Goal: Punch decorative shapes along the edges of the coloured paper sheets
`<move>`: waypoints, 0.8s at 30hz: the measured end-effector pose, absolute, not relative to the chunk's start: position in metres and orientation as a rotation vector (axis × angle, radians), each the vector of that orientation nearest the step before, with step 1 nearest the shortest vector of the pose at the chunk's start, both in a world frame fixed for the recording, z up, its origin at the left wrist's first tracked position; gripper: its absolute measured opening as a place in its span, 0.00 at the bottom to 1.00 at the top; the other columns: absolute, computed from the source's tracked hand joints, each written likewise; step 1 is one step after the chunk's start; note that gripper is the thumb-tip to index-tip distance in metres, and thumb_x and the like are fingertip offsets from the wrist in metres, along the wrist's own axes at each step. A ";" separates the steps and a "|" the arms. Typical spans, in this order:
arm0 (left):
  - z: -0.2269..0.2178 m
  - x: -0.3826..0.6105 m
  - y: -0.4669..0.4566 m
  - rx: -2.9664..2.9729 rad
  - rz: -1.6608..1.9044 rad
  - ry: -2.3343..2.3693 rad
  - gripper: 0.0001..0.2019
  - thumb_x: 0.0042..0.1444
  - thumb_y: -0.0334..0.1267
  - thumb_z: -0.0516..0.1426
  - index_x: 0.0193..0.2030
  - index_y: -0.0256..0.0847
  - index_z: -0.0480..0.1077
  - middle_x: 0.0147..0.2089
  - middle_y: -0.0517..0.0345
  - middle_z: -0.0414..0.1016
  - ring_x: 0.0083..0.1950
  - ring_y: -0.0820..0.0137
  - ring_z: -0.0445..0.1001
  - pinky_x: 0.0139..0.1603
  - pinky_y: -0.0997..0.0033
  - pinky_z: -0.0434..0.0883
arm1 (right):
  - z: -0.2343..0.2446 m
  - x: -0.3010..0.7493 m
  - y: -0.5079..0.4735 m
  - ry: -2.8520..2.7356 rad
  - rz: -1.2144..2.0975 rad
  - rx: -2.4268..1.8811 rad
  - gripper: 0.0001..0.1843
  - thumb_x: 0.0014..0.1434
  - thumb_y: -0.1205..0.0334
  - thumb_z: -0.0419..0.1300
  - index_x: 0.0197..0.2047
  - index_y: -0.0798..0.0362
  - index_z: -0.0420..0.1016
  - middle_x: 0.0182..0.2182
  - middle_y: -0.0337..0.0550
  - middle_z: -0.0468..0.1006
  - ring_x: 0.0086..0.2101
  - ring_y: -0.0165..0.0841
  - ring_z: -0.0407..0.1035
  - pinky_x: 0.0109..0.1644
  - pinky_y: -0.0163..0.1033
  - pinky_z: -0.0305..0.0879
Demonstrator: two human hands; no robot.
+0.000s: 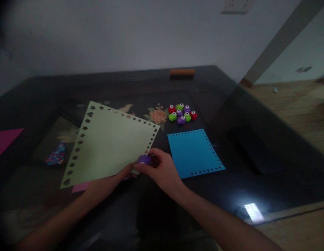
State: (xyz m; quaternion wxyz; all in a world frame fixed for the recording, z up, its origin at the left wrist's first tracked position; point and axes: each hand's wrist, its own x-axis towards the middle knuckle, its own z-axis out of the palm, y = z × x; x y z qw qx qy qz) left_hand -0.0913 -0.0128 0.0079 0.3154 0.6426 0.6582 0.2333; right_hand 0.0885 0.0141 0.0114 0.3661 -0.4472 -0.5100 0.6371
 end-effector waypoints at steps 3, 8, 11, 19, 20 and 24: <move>0.015 -0.087 -0.011 1.610 0.528 1.719 0.18 0.54 0.53 0.50 0.30 0.44 0.74 0.30 0.55 0.81 0.44 0.55 0.78 0.61 0.50 0.62 | 0.011 0.089 0.014 -1.365 1.571 -1.200 0.18 0.44 0.54 0.69 0.37 0.52 0.74 0.34 0.43 0.79 0.36 0.38 0.73 0.42 0.45 0.68; 0.018 -0.083 -0.010 1.555 0.579 1.705 0.17 0.54 0.53 0.50 0.31 0.45 0.75 0.32 0.56 0.82 0.40 0.58 0.79 0.58 0.53 0.66 | 0.010 0.090 0.016 -1.443 1.520 -1.246 0.18 0.44 0.52 0.70 0.36 0.52 0.74 0.32 0.43 0.78 0.33 0.37 0.72 0.39 0.44 0.68; 0.019 -0.083 -0.011 1.556 0.558 1.677 0.19 0.55 0.52 0.50 0.26 0.45 0.74 0.29 0.57 0.81 0.37 0.59 0.79 0.57 0.55 0.66 | 0.009 0.091 0.017 -1.473 1.475 -1.269 0.18 0.44 0.52 0.70 0.36 0.52 0.73 0.32 0.43 0.78 0.33 0.37 0.72 0.37 0.43 0.68; 0.024 -0.083 -0.008 1.482 0.622 1.589 0.16 0.55 0.48 0.50 0.24 0.44 0.73 0.27 0.59 0.80 0.31 0.64 0.79 0.46 0.64 0.74 | 0.009 0.092 0.021 -1.390 1.603 -1.185 0.18 0.47 0.56 0.68 0.41 0.52 0.72 0.35 0.43 0.77 0.34 0.36 0.72 0.38 0.42 0.69; 0.024 -0.083 -0.007 1.478 0.634 1.585 0.16 0.55 0.47 0.50 0.24 0.44 0.73 0.27 0.59 0.80 0.31 0.64 0.79 0.46 0.64 0.73 | 0.009 0.092 0.021 -1.353 1.615 -1.160 0.22 0.46 0.57 0.68 0.44 0.51 0.71 0.36 0.43 0.77 0.35 0.35 0.72 0.39 0.43 0.69; 0.025 -0.084 -0.007 1.466 0.654 1.595 0.16 0.54 0.48 0.50 0.24 0.44 0.74 0.28 0.59 0.81 0.34 0.63 0.79 0.50 0.64 0.71 | 0.007 0.091 0.019 -1.282 1.538 -1.150 0.35 0.42 0.62 0.71 0.51 0.48 0.60 0.37 0.39 0.74 0.35 0.34 0.72 0.40 0.41 0.69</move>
